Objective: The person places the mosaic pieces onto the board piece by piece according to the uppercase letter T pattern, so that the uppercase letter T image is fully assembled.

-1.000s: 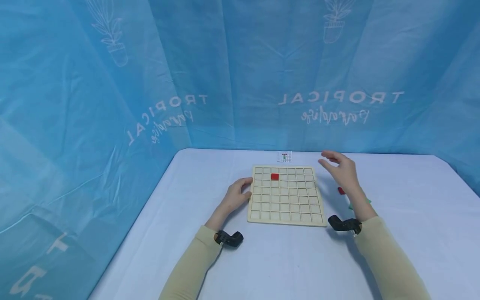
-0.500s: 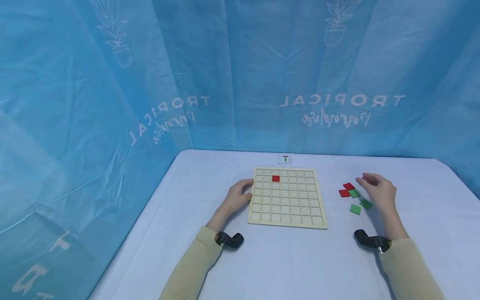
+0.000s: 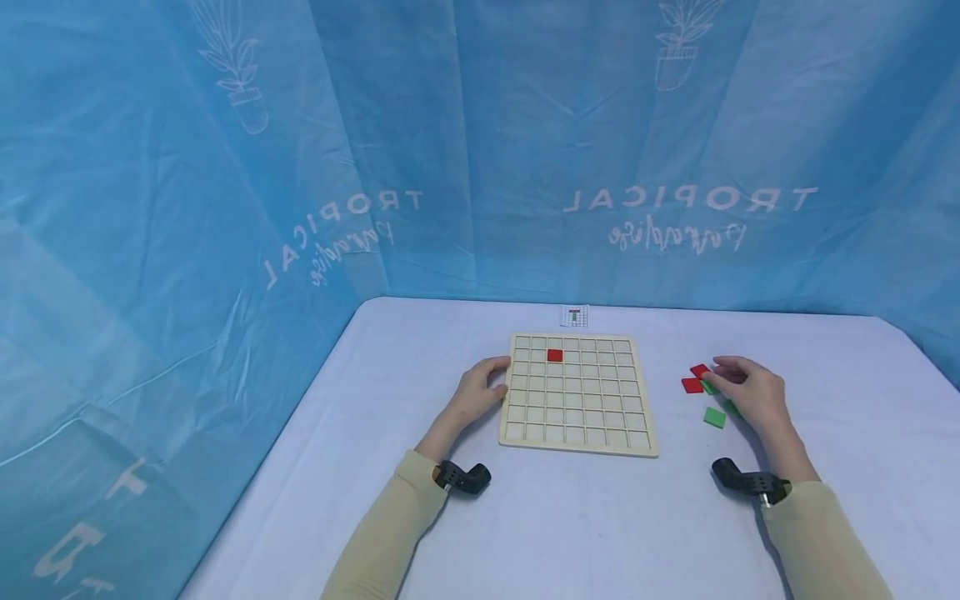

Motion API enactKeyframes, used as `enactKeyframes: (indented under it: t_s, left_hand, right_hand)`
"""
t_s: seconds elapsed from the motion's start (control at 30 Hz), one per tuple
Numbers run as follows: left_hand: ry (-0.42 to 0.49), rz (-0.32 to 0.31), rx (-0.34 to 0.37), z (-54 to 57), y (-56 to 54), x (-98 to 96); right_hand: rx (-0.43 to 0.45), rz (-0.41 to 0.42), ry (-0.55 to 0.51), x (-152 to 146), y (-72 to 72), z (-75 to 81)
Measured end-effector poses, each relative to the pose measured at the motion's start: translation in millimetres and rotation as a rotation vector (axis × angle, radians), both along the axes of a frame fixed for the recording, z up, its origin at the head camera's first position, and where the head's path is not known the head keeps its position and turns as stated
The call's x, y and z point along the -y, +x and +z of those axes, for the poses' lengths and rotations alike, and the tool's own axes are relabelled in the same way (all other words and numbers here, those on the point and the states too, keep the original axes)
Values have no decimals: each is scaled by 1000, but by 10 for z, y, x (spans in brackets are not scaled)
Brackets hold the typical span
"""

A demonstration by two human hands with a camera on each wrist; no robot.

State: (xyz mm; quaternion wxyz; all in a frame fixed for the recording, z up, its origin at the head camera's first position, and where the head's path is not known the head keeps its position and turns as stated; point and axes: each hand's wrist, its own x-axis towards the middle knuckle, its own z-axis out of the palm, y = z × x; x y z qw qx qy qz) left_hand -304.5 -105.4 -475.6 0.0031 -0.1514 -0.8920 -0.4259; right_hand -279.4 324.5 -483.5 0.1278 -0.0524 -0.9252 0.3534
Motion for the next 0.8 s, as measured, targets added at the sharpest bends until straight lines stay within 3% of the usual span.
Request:
enactKeyframes:
  t_s: [0.37, 0.8]
  left_hand:
    - [-5, 1, 0, 3, 11, -8]
    - [-6, 1, -7, -10, -10, -8]
  right_hand:
    - [-62, 60, 58, 19, -10, -62]
    - [-82, 65, 91, 84, -51, -65]
